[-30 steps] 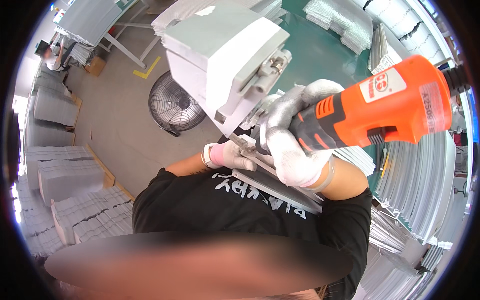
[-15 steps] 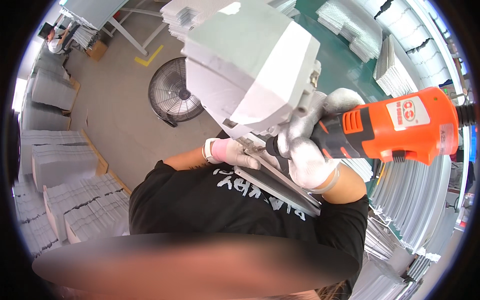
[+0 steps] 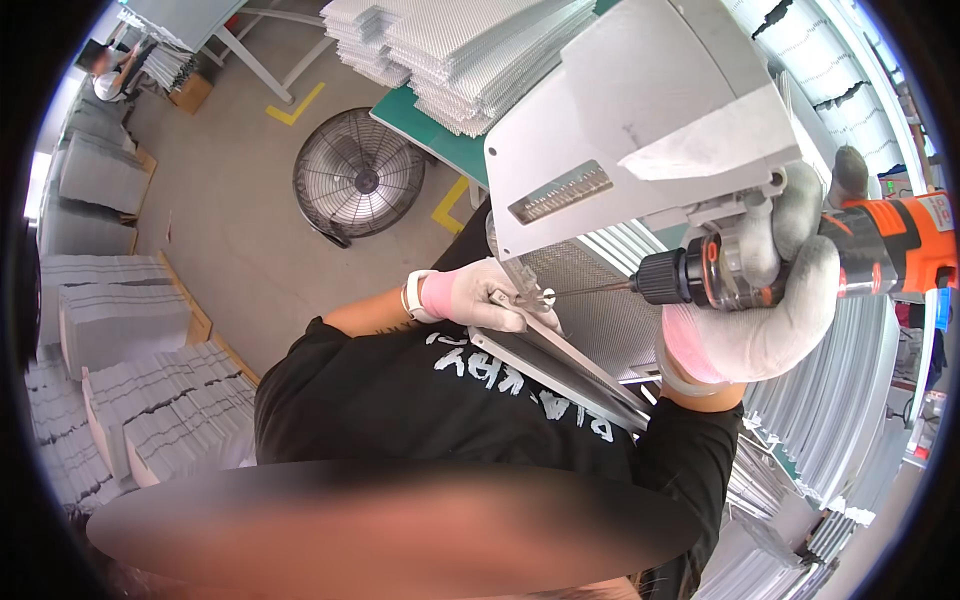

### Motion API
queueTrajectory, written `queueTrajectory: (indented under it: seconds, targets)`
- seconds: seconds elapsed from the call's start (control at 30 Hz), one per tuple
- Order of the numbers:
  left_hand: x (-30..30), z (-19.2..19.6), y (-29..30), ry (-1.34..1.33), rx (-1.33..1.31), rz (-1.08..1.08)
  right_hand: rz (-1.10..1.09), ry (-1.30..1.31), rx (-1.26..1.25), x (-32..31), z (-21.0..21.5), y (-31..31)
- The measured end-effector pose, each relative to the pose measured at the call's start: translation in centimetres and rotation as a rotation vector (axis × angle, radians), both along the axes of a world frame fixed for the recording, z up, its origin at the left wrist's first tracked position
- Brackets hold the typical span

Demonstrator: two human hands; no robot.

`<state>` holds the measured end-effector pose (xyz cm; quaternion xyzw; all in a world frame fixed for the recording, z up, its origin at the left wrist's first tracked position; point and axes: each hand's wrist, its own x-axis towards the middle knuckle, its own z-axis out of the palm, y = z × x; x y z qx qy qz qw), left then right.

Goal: Assembling industrial metal filter frames using a power drill and screws.

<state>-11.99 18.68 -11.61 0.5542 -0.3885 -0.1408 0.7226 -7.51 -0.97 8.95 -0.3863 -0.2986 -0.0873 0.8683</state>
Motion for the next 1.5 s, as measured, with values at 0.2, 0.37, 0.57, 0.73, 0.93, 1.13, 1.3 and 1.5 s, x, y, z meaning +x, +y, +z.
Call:
queueTrajectory:
  seconds: [0.2,0.37,0.57,0.73,0.93,1.13,1.3,1.5]
  targets:
    - [0.2,-0.3,-0.1,0.000,0.029,-0.032,-0.064,0.014,-0.020,-0.2,0.5,0.7]
    - [-0.3,-2.2,0.1,-0.173,0.053,0.222,-0.136,0.039,-0.038,0.0,0.5,1.0]
    - [0.0,1.6,1.3,-0.237,-0.046,0.267,-0.099,0.041,-0.045,-0.1,1.1,0.1]
    - [-0.2,4.5,2.0,-0.348,0.072,0.454,-0.246,0.033,-0.005,0.5,2.6,0.4]
    - [-0.6,6.4,3.2,-0.166,0.143,0.498,-0.244,0.034,-0.105,0.9,2.1,-1.5]
    - [0.1,8.3,4.1,-0.337,0.329,0.309,-0.223,-0.056,-0.056,1.4,2.1,-0.7]
    - [0.2,9.8,3.9,-0.587,0.495,0.369,-0.222,-0.068,-0.107,1.4,2.2,-0.8]
    - [-0.5,10.7,3.5,-0.517,0.644,0.445,-0.246,-0.113,-0.131,1.8,2.3,-0.5]
